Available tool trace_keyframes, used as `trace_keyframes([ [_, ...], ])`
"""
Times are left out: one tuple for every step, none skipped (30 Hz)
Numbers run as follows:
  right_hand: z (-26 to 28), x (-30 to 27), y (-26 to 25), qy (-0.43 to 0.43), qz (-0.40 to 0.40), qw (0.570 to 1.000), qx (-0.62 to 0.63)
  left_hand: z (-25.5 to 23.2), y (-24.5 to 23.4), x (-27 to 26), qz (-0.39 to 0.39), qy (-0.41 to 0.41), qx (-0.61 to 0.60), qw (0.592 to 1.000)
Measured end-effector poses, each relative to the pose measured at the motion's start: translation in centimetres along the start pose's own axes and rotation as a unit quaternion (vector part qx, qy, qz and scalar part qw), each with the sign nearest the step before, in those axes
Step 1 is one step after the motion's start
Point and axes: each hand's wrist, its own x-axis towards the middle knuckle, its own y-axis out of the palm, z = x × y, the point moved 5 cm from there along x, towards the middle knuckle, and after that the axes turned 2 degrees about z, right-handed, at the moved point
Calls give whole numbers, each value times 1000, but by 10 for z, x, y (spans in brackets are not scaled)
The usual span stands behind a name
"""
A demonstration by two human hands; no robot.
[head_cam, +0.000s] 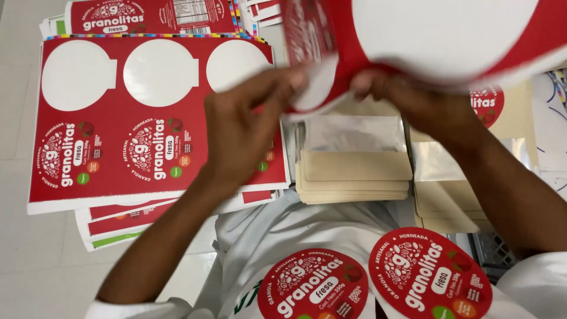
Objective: The person repeatedly peels circular red stickers from a sheet and applies them to the front of small beige paper bags. The person handles the sticker sheets and bags by hand, placing each sticker on a bag and stacking the finished items.
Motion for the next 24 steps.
trace_keyframes([
  [-5,8,-13,-68,-63,996,18,21,-3,14,-45,-35,-62,996],
  [-9,16,-26,-135,-125,982,35,42,-6,27,-90,-70,-124,986],
  [-19,28,-34,-137,-126,982,33,58,-13,39,-91,-67,-125,986],
  [-34,41,-45,-96,-151,981,70,80,-21,49,-111,-112,-166,973],
  [-49,54,-56,-56,-176,977,108,102,-28,60,-131,-157,-206,957],
  [-60,67,-64,-56,-178,976,109,121,-40,67,-129,-157,-206,957],
  [-75,80,-72,-10,-186,972,142,141,-59,72,-185,-154,-158,958],
  [-91,94,-80,36,-194,965,176,161,-77,78,-239,-150,-110,953],
  [-102,109,-85,35,-196,964,176,161,-85,73,-238,-149,-110,954],
  [-117,124,-89,72,-205,955,203,152,-97,70,-263,-64,-42,962],
  [-132,139,-93,109,-214,943,230,142,-107,65,-283,23,26,959],
  [-137,151,-93,108,-215,943,230,129,-106,60,-282,25,27,959],
  [-145,162,-93,131,-226,933,248,118,-103,55,-255,4,27,967],
  [-153,174,-93,153,-235,922,266,106,-100,50,-228,-17,29,973],
  [-148,180,-92,152,-234,923,267,98,-95,46,-229,-16,30,973],
  [-146,183,-90,170,-240,915,276,91,-87,43,-203,-16,20,979],
  [-145,186,-89,188,-246,907,286,83,-79,40,-176,-16,11,984],
  [-136,179,-86,189,-247,906,287,83,-73,37,-174,-16,10,984],
  [-128,173,-82,222,-223,922,225,82,-64,35,-133,-4,26,991],
  [-119,167,-79,253,-197,933,161,81,-56,33,-91,9,41,995],
  [-110,151,-73,253,-199,933,161,79,-51,31,-90,10,40,995],
  [-98,139,-62,230,-139,952,148,76,-41,29,-38,22,40,998],
  [-87,125,-50,207,-79,966,133,72,-31,26,14,35,39,998],
  [-74,107,-41,210,-81,965,133,72,-25,25,16,35,36,999],
])
